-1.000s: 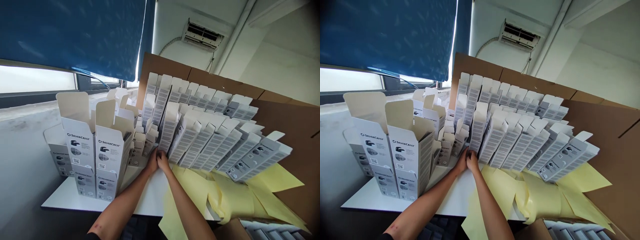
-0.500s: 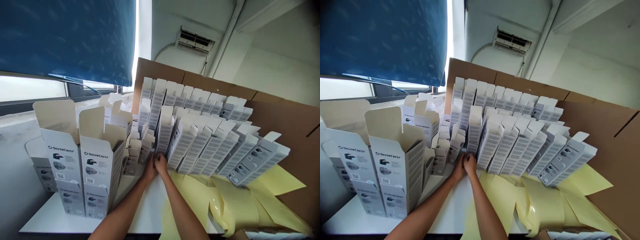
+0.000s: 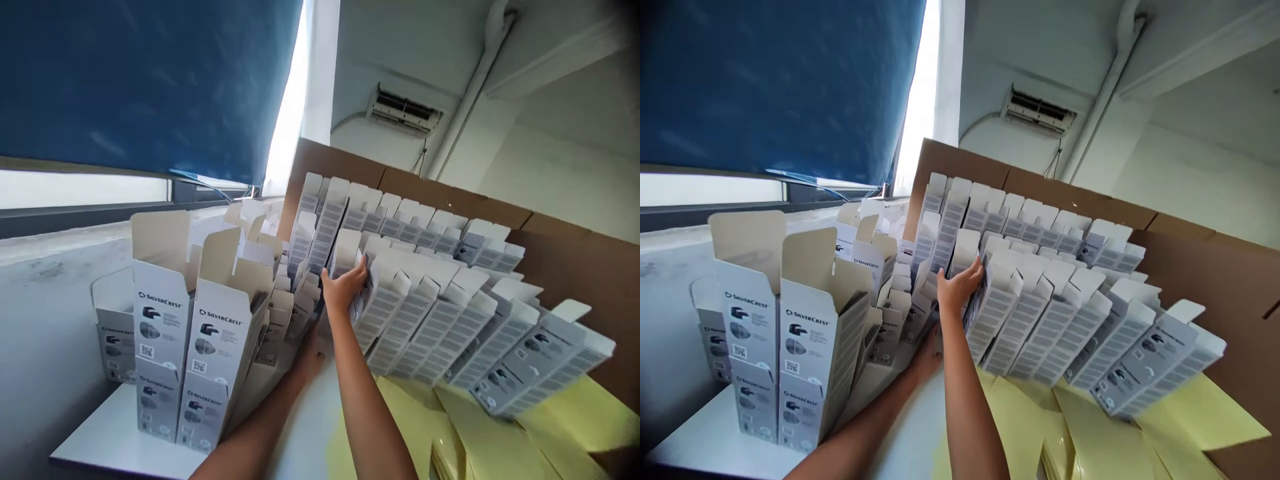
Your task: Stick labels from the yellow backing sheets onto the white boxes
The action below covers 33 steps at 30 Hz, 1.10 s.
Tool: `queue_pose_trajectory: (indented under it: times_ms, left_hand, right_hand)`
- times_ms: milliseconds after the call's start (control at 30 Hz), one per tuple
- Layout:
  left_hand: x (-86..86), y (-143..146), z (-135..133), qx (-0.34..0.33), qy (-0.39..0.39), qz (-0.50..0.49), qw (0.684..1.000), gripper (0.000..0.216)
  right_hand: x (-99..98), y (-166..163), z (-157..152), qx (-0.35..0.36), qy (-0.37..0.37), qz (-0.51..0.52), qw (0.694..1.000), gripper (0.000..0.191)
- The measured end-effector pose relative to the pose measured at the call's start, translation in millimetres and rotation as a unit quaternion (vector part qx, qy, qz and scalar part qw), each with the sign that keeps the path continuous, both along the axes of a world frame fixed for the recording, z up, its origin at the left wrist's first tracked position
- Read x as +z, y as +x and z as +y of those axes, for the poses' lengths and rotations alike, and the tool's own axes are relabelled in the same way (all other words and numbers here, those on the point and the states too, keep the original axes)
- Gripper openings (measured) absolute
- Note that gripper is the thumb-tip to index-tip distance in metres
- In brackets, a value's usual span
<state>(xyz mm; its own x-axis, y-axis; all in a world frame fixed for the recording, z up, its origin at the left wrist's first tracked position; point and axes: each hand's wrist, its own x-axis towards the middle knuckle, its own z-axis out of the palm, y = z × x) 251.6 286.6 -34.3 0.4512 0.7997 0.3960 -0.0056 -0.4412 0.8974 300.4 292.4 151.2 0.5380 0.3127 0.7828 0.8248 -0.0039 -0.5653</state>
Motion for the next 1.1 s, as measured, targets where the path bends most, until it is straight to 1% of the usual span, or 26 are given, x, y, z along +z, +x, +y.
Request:
queue_pose_trajectory:
  times_ms: [67,133,167,233,333,433,533,667,867,933,1000,1100]
  left_hand:
    - [-11.7,-4,1,0.015,0.007,0.009,1.000,0.057]
    - [-19.6,-2,3,0.025,0.005,0.020,0.999,0.081]
    - [-22.2,0,4,0.028,0.003,0.026,0.999,0.090]
    - [-25.4,3,4,0.032,0.002,0.038,0.999,0.095]
    - [-25.6,2,3,0.032,0.005,0.060,0.998,0.084]
    - [-22.4,0,1,0.028,0.017,0.085,0.996,0.059]
    - [-19.0,-1,0,0.032,0.027,0.108,0.993,0.044]
    - [-18.2,1,1,0.048,0.036,0.127,0.990,0.037]
    - [-23.3,3,2,0.067,0.057,0.131,0.988,0.034]
    - [-24.7,3,2,0.077,0.067,0.126,0.987,0.034]
    - [-25.8,3,2,0.085,0.076,0.119,0.986,0.033]
    - [-26.8,3,3,0.074,0.089,0.110,0.987,0.031]
  right_hand:
    - [10.3,5,7,-0.005,0.005,0.010,1.000,0.090]
    - [16.1,10,13,-0.006,-0.002,0.011,1.000,0.080]
    - [16.9,12,15,-0.007,-0.008,0.010,1.000,0.077]
    - [14.2,15,20,-0.011,-0.021,0.014,1.000,0.074]
    - [3.6,19,27,-0.020,-0.037,0.032,0.999,0.066]
    - [-6.0,24,33,-0.022,-0.040,0.040,0.998,0.049]
    - [-9.5,28,37,-0.018,-0.031,0.042,0.998,0.044]
    - [-10.9,32,41,-0.020,-0.016,0.053,0.998,0.047]
    - [-15.3,36,42,-0.018,-0.013,0.045,0.999,0.050]
    - [-16.1,35,41,-0.016,-0.015,0.036,0.999,0.056]
    - [-17.1,32,39,-0.016,-0.016,0.024,0.999,0.066]
    - [-20.5,24,34,-0.020,-0.014,0.003,1.000,0.084]
